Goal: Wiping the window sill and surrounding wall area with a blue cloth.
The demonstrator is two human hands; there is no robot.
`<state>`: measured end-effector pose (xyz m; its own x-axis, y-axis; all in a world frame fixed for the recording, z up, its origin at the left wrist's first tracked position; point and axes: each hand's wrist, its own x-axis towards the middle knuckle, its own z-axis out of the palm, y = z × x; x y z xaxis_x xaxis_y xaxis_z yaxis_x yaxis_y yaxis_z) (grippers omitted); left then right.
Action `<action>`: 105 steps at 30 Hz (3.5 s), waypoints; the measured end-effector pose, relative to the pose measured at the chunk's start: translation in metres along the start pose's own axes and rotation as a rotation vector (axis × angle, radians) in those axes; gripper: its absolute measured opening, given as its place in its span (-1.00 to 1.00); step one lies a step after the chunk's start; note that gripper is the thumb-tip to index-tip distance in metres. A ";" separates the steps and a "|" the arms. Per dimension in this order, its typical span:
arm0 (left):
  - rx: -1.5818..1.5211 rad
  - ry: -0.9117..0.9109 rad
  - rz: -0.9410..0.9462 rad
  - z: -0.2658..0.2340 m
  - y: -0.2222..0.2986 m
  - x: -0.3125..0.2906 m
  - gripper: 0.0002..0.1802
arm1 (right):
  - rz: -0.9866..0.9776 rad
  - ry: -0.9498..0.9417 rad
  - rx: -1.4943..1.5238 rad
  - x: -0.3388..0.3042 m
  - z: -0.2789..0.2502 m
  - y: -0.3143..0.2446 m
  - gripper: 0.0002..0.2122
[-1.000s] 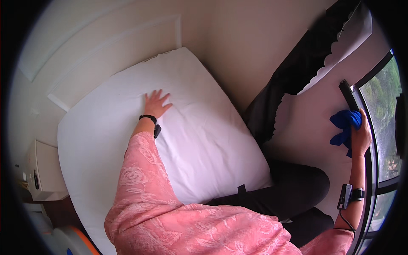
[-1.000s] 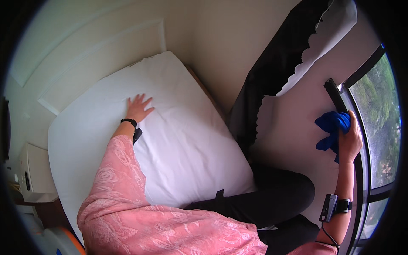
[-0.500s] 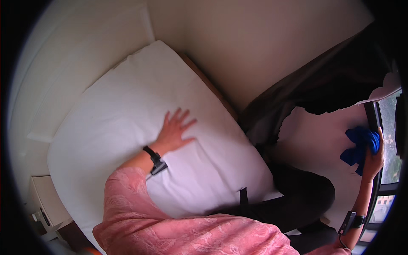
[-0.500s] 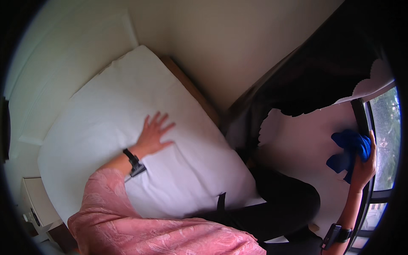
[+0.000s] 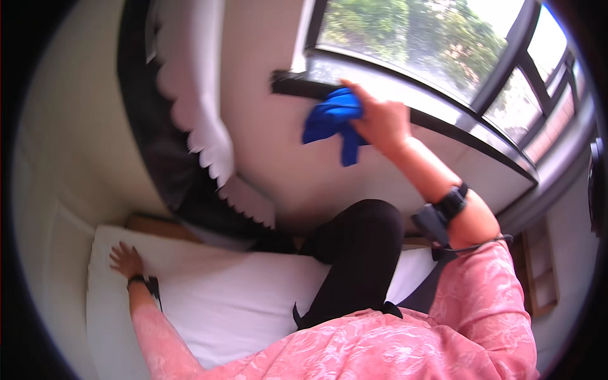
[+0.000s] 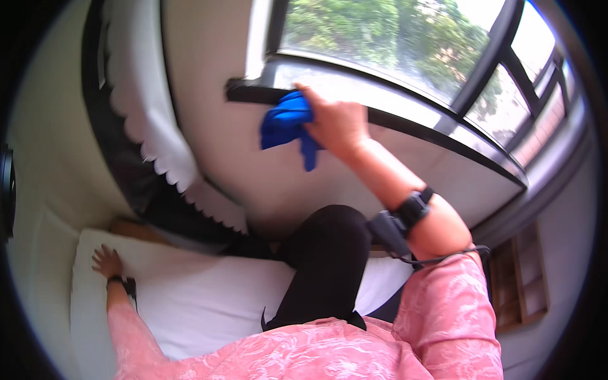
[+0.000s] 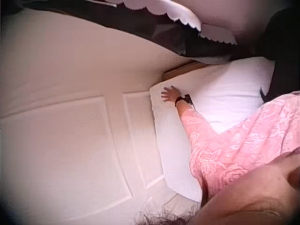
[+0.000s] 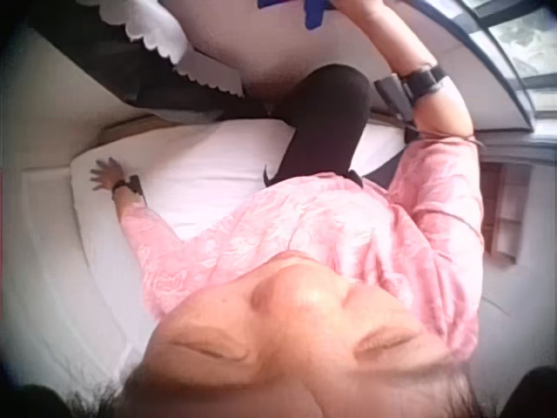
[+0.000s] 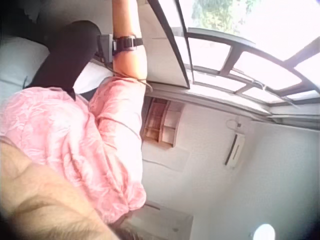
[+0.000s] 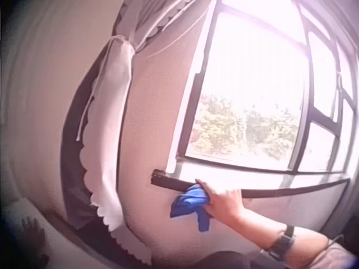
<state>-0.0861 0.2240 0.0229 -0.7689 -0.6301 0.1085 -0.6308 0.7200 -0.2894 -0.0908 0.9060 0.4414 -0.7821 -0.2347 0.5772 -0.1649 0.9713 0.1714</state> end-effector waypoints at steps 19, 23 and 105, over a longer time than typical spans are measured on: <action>-0.698 -0.209 1.288 -0.429 0.171 -0.383 -0.71 | -0.071 0.721 0.181 -0.001 -0.113 0.156 -0.33; -1.330 0.288 1.387 -0.537 0.199 -0.406 -0.85 | -0.085 0.216 0.384 -0.024 -0.067 0.169 -0.25; -0.821 0.872 1.344 -0.650 0.394 -0.460 -0.24 | 0.750 0.798 0.313 -0.271 0.086 0.262 -0.69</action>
<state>-0.0489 0.9870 0.4771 -0.4021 0.5691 0.7173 0.7292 0.6728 -0.1251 0.0265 1.2276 0.2609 -0.1597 0.5603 0.8127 -0.0472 0.8180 -0.5732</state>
